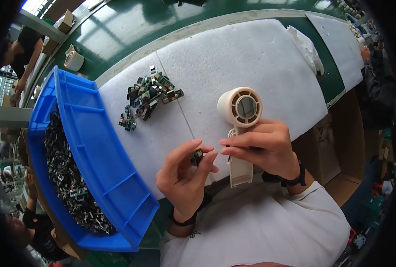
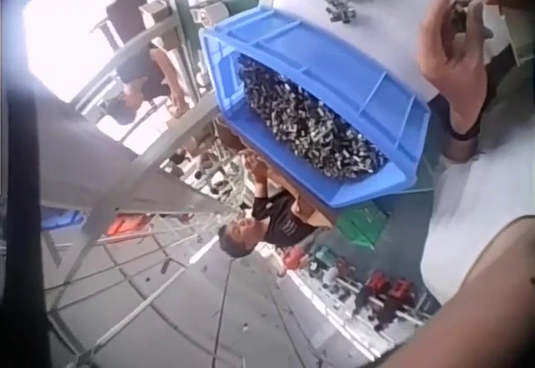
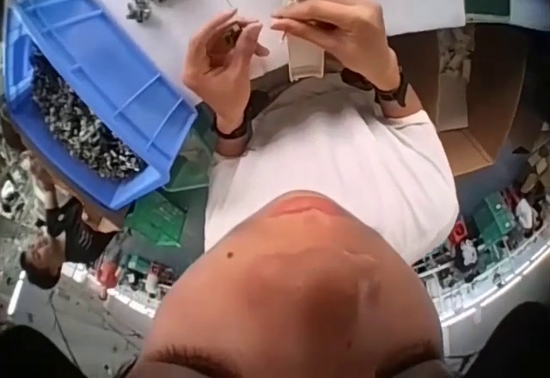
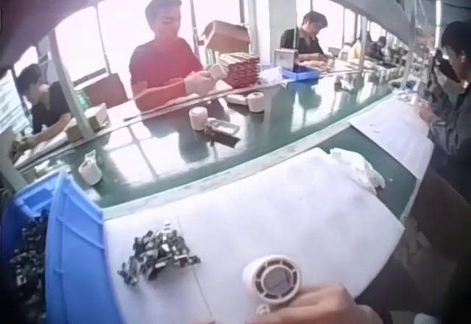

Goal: Assembling small electronic components into a circular plastic housing on a factory production line.

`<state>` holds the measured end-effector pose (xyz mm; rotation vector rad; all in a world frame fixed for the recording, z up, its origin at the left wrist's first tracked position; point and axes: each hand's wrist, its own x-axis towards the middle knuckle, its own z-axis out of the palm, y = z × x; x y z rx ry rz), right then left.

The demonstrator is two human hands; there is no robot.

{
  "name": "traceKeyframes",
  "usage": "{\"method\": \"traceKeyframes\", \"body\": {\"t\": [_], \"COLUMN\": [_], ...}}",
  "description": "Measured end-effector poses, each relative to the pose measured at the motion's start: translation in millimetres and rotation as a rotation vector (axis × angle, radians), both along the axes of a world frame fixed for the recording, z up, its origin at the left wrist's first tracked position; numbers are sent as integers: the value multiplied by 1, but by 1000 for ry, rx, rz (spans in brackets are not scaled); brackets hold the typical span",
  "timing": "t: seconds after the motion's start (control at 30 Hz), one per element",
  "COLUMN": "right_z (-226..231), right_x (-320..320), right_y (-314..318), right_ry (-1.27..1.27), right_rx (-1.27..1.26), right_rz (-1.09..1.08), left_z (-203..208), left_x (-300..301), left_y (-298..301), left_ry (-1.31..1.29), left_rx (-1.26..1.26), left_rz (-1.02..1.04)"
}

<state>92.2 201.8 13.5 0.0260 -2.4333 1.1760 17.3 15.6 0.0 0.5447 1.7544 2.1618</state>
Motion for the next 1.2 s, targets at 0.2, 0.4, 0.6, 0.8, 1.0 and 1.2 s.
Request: {"method": "traceKeyframes", "body": {"t": [0.2, 0.4, 0.6, 0.8, 1.0, 1.2], "right_z": [-7, -6, -13, -11, -10, -15], "right_x": [-2, 1, 1, 5, 5, 4], "right_y": [1, -2, -3, 3, 3, 1], "right_ry": [44, 41, 105, 125, 126, 158], "right_rx": [75, 113, 125, 119, 75, 69], "right_rz": [-30, -3, -32, -29, -32, -39], "left_z": [-7, -14, -15, -18, -22, -13], "left_x": [-6, -8, -4, -2, -10, -5], "left_y": [8, 11, 9, 14, 12, 14], "left_ry": [278, 449, 528, 470, 523, 470], "left_rx": [-202, -95, -151, -109, -76, -121], "left_rz": [-1, -12, -22, -22, -131, -57]}}
